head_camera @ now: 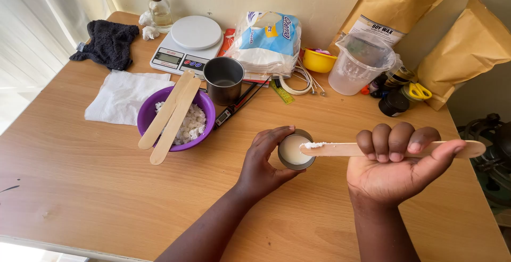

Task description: Preparing a small candle by scraping wax into a jar, cleaning the container, and stirring the mixture with a wooden stick.

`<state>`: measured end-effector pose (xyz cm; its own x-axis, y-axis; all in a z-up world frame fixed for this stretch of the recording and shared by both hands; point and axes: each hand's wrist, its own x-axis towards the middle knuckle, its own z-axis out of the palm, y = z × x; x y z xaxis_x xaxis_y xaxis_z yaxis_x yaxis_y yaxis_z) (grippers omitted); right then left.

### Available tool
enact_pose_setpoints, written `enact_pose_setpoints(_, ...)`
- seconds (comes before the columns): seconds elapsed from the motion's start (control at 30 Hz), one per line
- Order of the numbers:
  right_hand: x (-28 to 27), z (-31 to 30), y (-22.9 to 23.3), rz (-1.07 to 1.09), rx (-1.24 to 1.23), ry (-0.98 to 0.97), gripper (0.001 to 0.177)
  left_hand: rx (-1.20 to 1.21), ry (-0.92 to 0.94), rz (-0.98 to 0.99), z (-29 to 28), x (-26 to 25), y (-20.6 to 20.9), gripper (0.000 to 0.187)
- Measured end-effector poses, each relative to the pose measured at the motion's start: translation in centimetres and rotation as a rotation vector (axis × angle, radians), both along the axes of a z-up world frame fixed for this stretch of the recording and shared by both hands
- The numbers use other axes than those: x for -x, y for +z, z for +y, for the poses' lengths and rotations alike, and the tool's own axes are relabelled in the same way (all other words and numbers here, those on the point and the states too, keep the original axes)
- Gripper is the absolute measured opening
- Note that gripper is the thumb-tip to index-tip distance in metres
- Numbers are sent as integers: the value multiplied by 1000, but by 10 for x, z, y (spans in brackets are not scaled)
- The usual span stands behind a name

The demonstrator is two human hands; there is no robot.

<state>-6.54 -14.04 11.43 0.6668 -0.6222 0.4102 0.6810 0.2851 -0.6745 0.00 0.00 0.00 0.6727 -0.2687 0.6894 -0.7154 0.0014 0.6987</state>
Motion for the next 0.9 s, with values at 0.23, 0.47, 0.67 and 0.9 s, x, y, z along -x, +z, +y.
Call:
enact_pose_setpoints(0.23,-2,1,-4,-4,29,-3,40,-27,11,23,1,0,2,64)
enact_pose_setpoints(0.47,-2,1,-4,8,3,-38,42,-55,17,1,1,-1,0,65)
enact_pose_setpoints(0.67,-5,-3,-6,-8,-54,-8,41,-63,33,-8,1,-1,0,64)
enact_pose_setpoints(0.9,-30,-36,-38,6,-456,-83,33,-145,141,234,-1,-4,-7,71)
